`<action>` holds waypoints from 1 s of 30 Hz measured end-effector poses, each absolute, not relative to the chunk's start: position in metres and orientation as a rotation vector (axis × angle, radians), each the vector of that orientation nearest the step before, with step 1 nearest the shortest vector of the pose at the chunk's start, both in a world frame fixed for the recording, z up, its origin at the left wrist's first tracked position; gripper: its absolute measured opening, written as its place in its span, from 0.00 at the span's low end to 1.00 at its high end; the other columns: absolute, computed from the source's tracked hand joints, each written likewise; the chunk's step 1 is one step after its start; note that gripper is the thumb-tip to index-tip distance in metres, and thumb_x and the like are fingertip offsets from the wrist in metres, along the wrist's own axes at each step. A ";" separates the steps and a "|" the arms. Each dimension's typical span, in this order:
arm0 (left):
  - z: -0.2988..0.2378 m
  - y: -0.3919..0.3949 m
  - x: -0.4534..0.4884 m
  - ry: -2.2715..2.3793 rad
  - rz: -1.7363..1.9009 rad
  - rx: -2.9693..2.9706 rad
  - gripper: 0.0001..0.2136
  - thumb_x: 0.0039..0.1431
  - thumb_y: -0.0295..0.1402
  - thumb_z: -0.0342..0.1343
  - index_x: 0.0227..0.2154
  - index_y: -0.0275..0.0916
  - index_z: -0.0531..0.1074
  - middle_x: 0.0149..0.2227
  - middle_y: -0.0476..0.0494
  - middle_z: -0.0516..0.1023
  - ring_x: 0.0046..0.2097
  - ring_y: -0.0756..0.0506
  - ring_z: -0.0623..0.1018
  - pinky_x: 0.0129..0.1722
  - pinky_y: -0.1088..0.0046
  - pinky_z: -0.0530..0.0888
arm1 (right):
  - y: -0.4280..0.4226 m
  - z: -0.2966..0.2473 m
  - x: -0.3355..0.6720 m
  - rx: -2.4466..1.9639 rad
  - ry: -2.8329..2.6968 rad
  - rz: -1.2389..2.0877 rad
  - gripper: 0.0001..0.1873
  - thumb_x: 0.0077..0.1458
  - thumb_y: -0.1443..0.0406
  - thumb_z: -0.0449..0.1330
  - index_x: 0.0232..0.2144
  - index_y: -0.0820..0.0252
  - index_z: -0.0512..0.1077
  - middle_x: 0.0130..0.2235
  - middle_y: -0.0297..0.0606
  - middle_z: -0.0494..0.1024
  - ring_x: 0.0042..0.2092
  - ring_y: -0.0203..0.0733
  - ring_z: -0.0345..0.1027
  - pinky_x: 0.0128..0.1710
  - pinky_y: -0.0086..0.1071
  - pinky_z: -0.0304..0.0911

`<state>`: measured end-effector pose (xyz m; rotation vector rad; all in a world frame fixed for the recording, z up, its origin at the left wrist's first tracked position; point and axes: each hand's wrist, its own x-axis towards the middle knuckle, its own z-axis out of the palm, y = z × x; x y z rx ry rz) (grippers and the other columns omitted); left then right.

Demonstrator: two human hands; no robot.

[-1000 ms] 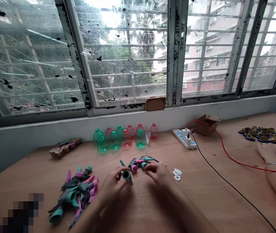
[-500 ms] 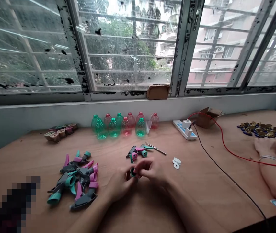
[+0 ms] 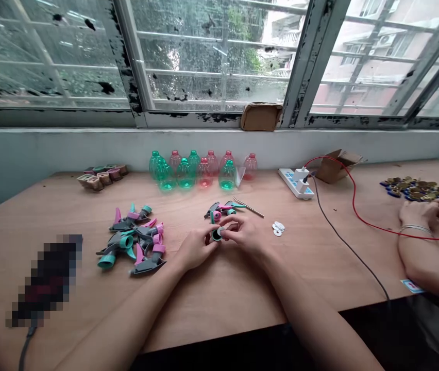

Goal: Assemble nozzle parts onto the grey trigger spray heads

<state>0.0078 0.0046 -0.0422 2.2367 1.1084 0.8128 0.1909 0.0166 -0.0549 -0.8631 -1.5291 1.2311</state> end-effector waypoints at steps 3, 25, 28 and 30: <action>-0.046 0.005 0.008 1.108 0.866 2.202 0.18 0.51 0.27 0.54 0.46 0.41 0.71 0.30 0.50 0.76 0.26 0.51 0.69 0.27 0.77 0.64 | 0.019 -0.057 0.192 -0.893 -1.517 1.199 0.15 0.41 0.60 0.70 0.31 0.61 0.74 0.28 0.34 0.76 0.28 0.36 0.70 0.28 0.30 0.65; -0.048 0.003 0.008 1.296 0.829 2.255 0.12 0.51 0.33 0.56 0.40 0.44 0.74 0.32 0.49 0.78 0.32 0.48 0.75 0.29 0.77 0.65 | 0.017 -0.059 0.193 -0.948 -2.042 0.344 0.08 0.52 0.61 0.62 0.28 0.57 0.80 0.27 0.37 0.74 0.25 0.33 0.62 0.24 0.27 0.57; -0.045 0.002 0.008 1.337 0.811 2.291 0.11 0.51 0.34 0.57 0.39 0.45 0.74 0.35 0.48 0.79 0.35 0.46 0.77 0.31 0.76 0.66 | 0.016 -0.058 0.192 -0.996 -2.054 0.315 0.07 0.52 0.62 0.63 0.28 0.57 0.80 0.26 0.36 0.74 0.24 0.33 0.62 0.24 0.27 0.56; -0.045 0.001 0.008 1.345 0.809 2.311 0.11 0.52 0.35 0.56 0.39 0.46 0.74 0.35 0.48 0.79 0.36 0.45 0.77 0.31 0.75 0.66 | 0.015 -0.058 0.192 -1.022 -2.049 0.300 0.06 0.51 0.62 0.63 0.28 0.56 0.80 0.24 0.35 0.73 0.24 0.33 0.62 0.23 0.28 0.55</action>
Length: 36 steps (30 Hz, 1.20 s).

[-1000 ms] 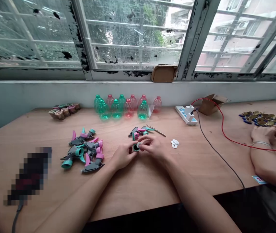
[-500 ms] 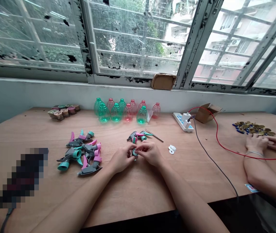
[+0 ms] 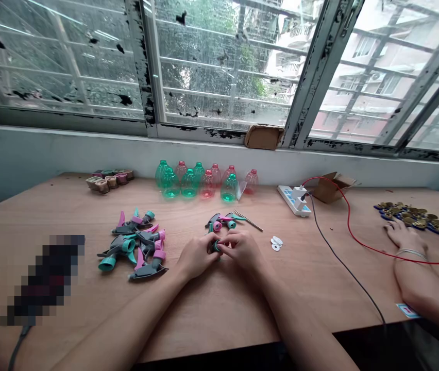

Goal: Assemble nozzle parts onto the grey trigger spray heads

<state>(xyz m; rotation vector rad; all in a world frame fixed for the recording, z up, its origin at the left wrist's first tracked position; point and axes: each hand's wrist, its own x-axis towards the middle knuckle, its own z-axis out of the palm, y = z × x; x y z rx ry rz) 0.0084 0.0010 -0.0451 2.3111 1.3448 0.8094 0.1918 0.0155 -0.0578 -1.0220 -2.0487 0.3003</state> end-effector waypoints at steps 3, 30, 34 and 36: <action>-0.045 0.001 0.009 1.342 0.809 2.328 0.10 0.52 0.34 0.55 0.39 0.47 0.74 0.35 0.48 0.80 0.36 0.45 0.77 0.31 0.75 0.67 | 0.016 -0.059 0.191 -1.048 -2.043 0.292 0.06 0.51 0.63 0.63 0.27 0.56 0.80 0.22 0.34 0.72 0.23 0.33 0.61 0.23 0.28 0.54; -0.048 0.000 0.008 1.290 0.873 2.303 0.12 0.52 0.33 0.55 0.41 0.46 0.73 0.35 0.47 0.79 0.35 0.45 0.76 0.31 0.75 0.67 | 0.011 -0.050 0.188 -1.044 -2.065 0.271 0.06 0.52 0.62 0.62 0.28 0.56 0.79 0.22 0.33 0.71 0.23 0.34 0.61 0.24 0.28 0.54; -0.048 0.001 0.008 1.279 0.872 2.310 0.11 0.53 0.33 0.55 0.41 0.45 0.73 0.35 0.47 0.79 0.35 0.45 0.76 0.32 0.75 0.67 | 0.011 -0.050 0.188 -1.021 -2.087 0.292 0.08 0.53 0.63 0.61 0.29 0.56 0.80 0.21 0.33 0.71 0.23 0.33 0.60 0.24 0.27 0.53; -0.047 0.000 0.008 1.282 0.866 2.309 0.11 0.53 0.33 0.55 0.40 0.45 0.73 0.36 0.47 0.79 0.35 0.45 0.76 0.32 0.75 0.67 | 0.011 -0.050 0.187 -1.014 -2.092 0.310 0.08 0.54 0.63 0.61 0.29 0.56 0.80 0.21 0.33 0.72 0.23 0.33 0.60 0.24 0.27 0.53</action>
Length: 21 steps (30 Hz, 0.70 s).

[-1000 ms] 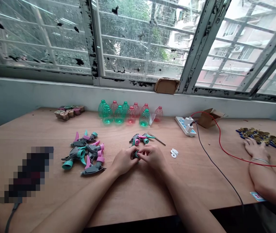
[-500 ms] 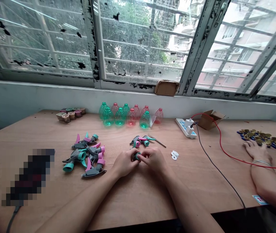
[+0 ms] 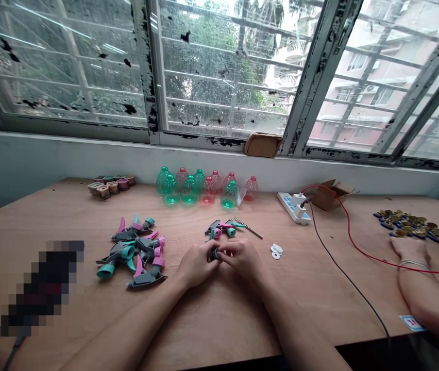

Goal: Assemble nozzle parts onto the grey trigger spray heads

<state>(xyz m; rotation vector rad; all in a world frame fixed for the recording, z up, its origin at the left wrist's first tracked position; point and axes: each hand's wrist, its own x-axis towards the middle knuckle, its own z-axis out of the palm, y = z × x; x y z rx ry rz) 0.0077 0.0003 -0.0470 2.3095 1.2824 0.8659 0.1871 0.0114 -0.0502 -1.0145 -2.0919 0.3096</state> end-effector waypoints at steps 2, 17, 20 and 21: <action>-0.046 0.000 0.008 1.292 0.860 2.301 0.11 0.53 0.33 0.55 0.40 0.45 0.73 0.36 0.47 0.79 0.36 0.45 0.76 0.33 0.75 0.68 | 0.011 -0.050 0.187 -1.018 -2.092 0.325 0.08 0.53 0.63 0.60 0.29 0.56 0.80 0.22 0.33 0.73 0.23 0.33 0.60 0.23 0.27 0.53; -0.044 0.000 0.009 1.273 0.849 2.294 0.11 0.52 0.31 0.55 0.40 0.45 0.74 0.35 0.47 0.78 0.35 0.46 0.76 0.33 0.75 0.67 | 0.013 -0.051 0.188 -1.067 -2.079 0.337 0.05 0.50 0.65 0.62 0.28 0.56 0.79 0.20 0.32 0.74 0.21 0.33 0.62 0.21 0.27 0.54; -0.043 0.000 0.008 1.248 0.867 2.285 0.12 0.52 0.30 0.55 0.41 0.44 0.73 0.35 0.47 0.78 0.36 0.45 0.76 0.34 0.74 0.68 | 0.013 -0.051 0.190 -1.023 -1.993 0.319 0.08 0.53 0.62 0.60 0.27 0.58 0.78 0.21 0.34 0.74 0.22 0.35 0.62 0.23 0.28 0.56; -0.043 0.000 0.008 1.247 0.865 2.277 0.13 0.52 0.30 0.55 0.41 0.44 0.73 0.36 0.46 0.78 0.36 0.45 0.76 0.34 0.74 0.68 | 0.013 -0.050 0.192 -1.035 -1.932 0.294 0.11 0.54 0.60 0.59 0.26 0.59 0.77 0.21 0.35 0.74 0.22 0.35 0.62 0.23 0.29 0.56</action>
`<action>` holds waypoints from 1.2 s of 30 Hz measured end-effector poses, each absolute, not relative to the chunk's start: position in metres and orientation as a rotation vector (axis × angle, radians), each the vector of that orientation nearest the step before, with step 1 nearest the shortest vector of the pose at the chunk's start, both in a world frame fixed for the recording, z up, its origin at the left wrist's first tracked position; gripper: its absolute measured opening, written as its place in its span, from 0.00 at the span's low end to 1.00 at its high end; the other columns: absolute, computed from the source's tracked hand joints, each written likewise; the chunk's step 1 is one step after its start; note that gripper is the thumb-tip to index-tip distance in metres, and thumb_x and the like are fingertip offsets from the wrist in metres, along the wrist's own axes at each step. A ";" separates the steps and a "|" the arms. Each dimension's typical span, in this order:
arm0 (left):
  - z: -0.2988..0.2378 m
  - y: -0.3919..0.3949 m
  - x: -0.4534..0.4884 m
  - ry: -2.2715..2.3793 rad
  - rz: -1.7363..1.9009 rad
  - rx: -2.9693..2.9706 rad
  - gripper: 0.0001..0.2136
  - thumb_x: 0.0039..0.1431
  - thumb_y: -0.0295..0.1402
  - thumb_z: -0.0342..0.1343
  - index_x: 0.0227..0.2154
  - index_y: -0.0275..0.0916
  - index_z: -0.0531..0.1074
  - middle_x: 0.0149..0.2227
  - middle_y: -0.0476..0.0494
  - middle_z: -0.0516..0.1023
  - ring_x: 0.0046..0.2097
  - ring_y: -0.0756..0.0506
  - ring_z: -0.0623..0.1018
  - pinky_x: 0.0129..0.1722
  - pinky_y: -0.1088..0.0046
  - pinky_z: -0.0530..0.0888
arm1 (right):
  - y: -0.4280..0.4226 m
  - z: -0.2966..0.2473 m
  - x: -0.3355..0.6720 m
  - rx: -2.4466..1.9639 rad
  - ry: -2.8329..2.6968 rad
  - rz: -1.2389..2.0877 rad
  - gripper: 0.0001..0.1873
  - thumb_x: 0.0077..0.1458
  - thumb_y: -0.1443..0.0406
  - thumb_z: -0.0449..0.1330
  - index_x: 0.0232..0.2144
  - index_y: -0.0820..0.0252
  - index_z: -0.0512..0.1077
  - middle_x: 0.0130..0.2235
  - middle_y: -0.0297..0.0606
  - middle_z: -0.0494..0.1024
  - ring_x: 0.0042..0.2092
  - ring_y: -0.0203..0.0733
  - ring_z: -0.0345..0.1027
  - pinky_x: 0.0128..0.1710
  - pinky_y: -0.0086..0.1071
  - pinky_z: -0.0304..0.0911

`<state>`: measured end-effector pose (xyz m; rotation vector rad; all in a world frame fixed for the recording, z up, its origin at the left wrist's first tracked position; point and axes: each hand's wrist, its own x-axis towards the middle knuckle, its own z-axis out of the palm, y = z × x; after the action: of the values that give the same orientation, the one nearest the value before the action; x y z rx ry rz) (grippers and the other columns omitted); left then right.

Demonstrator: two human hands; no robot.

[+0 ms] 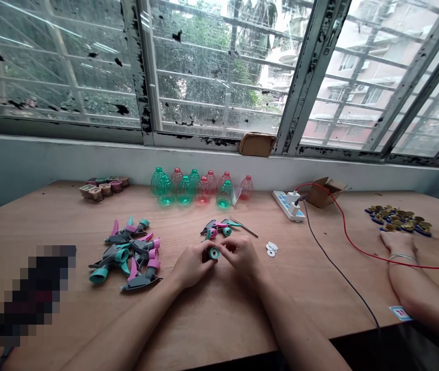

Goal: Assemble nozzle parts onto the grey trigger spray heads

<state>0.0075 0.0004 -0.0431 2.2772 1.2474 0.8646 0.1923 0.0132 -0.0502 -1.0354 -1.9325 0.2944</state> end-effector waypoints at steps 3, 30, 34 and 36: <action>-0.042 0.001 0.006 1.269 0.845 2.264 0.14 0.51 0.29 0.55 0.43 0.43 0.73 0.38 0.45 0.79 0.38 0.44 0.76 0.36 0.73 0.69 | 0.019 -0.048 0.204 -1.165 -1.759 0.185 0.17 0.57 0.56 0.56 0.25 0.61 0.76 0.18 0.34 0.70 0.21 0.35 0.60 0.22 0.28 0.54; -0.037 0.018 -0.012 1.786 0.813 2.507 0.24 0.55 0.24 0.46 0.56 0.40 0.61 0.59 0.38 0.63 0.57 0.40 0.64 0.55 0.62 0.64 | 0.041 -0.056 0.297 -2.159 -1.642 0.467 0.07 0.42 0.67 0.63 0.26 0.62 0.79 0.25 0.40 0.79 0.30 0.41 0.73 0.24 0.26 0.59; -0.015 0.011 -0.027 2.095 0.579 2.517 0.18 0.56 0.29 0.47 0.50 0.40 0.67 0.53 0.37 0.69 0.53 0.37 0.67 0.49 0.60 0.65 | 0.041 -0.055 0.296 -2.158 -1.609 0.525 0.09 0.43 0.62 0.63 0.25 0.62 0.79 0.24 0.40 0.79 0.29 0.41 0.73 0.24 0.27 0.58; -0.007 0.011 -0.039 2.242 0.453 2.465 0.15 0.56 0.31 0.47 0.46 0.38 0.70 0.48 0.36 0.72 0.50 0.37 0.69 0.47 0.59 0.66 | 0.042 -0.054 0.296 -2.173 -1.604 0.470 0.10 0.46 0.60 0.62 0.24 0.61 0.79 0.25 0.42 0.79 0.31 0.43 0.73 0.25 0.28 0.58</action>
<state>-0.0392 0.0113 -0.0072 2.4652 2.2417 0.4530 0.2962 0.0423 -0.0544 -2.1733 -1.6035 0.4698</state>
